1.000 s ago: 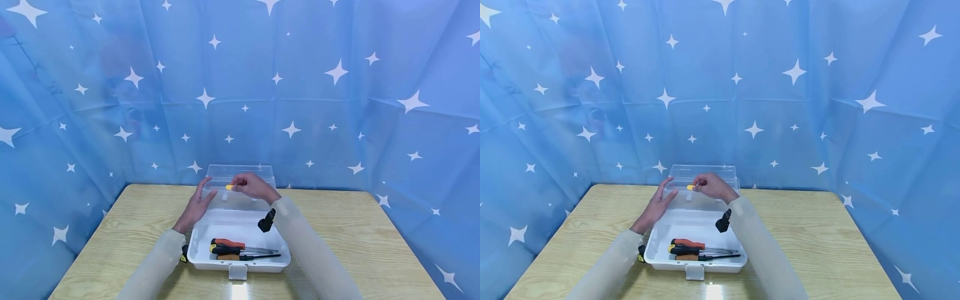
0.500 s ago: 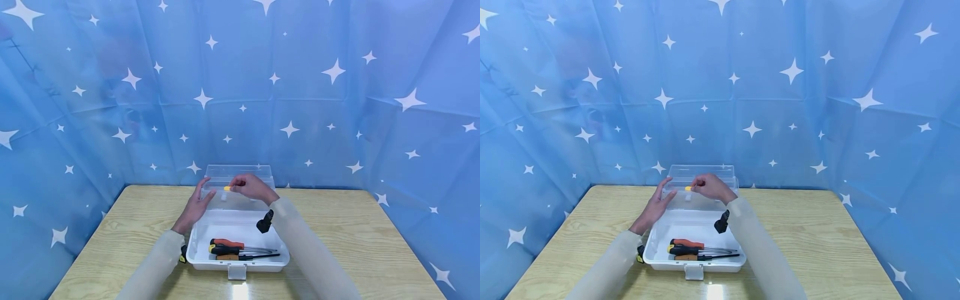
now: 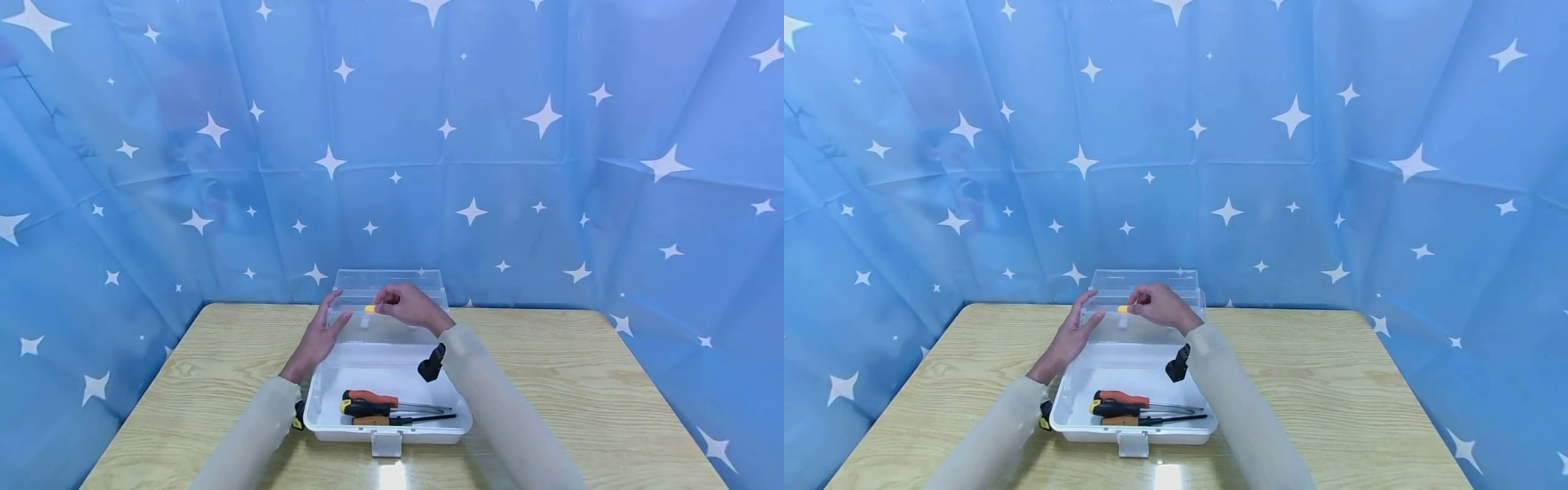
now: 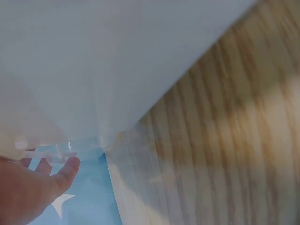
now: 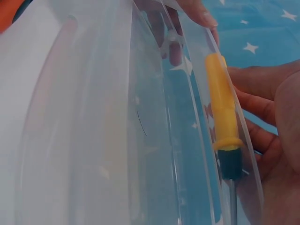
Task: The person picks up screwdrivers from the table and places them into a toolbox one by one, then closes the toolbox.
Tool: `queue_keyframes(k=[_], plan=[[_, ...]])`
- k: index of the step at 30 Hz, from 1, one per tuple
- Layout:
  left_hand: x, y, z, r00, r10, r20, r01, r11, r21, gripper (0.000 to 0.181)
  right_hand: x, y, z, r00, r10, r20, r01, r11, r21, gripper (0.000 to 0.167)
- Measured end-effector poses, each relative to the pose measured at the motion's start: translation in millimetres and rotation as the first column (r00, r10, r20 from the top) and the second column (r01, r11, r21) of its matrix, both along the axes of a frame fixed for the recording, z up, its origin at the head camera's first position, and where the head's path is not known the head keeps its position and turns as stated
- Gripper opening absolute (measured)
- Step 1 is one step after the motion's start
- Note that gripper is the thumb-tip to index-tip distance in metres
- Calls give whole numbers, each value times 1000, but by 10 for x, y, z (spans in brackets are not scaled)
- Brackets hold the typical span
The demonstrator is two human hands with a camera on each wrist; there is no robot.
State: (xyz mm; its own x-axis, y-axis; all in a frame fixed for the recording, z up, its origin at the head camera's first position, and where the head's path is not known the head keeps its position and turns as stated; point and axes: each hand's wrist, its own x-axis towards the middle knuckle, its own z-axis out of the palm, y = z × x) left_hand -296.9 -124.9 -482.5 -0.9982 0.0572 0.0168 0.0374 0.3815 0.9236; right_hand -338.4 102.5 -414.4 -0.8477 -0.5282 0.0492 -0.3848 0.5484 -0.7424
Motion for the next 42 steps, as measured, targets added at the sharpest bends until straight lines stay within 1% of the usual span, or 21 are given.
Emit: queue_keyframes(k=[5,11,14,15,19,29,34,37,41,42], plan=[[6,-6,-8,1000,-4,-5,4,1000,1,83,13,4,-6,1000,8,-8,-8,1000,-5,8],[-1,-16,-21,999,-12,-37,12,1000,4,75,8,6,-22,1000,18,-22,-18,1000,-9,8],[-9,-13,-11,999,-13,-45,13,1000,-1,77,5,10,-10,1000,20,-20,-20,1000,-9,9],[-13,-12,-7,999,-12,-44,12,1000,-2,81,0,13,-9,1000,22,-18,-22,1000,-11,9],[-29,-6,-8,999,-2,-36,2,1000,-5,82,0,18,8,1000,28,-9,-28,999,-27,9],[-28,-5,21,999,-14,-37,14,1000,-1,67,-3,29,10,999,21,-37,-22,999,-26,9],[-26,-13,27,999,-14,-46,14,1000,12,62,-12,38,5,999,18,-36,-19,999,-36,15],[-25,-14,20,999,-13,-43,13,1000,7,66,-13,42,2,999,22,-44,-24,999,-38,16],[-28,-13,-2,999,-16,-31,16,1000,-3,78,-7,52,2,999,13,-51,-15,999,-43,14],[-26,-12,-6,999,-15,-28,15,1000,-2,79,-8,55,-1,999,8,-54,-10,999,-45,14]])
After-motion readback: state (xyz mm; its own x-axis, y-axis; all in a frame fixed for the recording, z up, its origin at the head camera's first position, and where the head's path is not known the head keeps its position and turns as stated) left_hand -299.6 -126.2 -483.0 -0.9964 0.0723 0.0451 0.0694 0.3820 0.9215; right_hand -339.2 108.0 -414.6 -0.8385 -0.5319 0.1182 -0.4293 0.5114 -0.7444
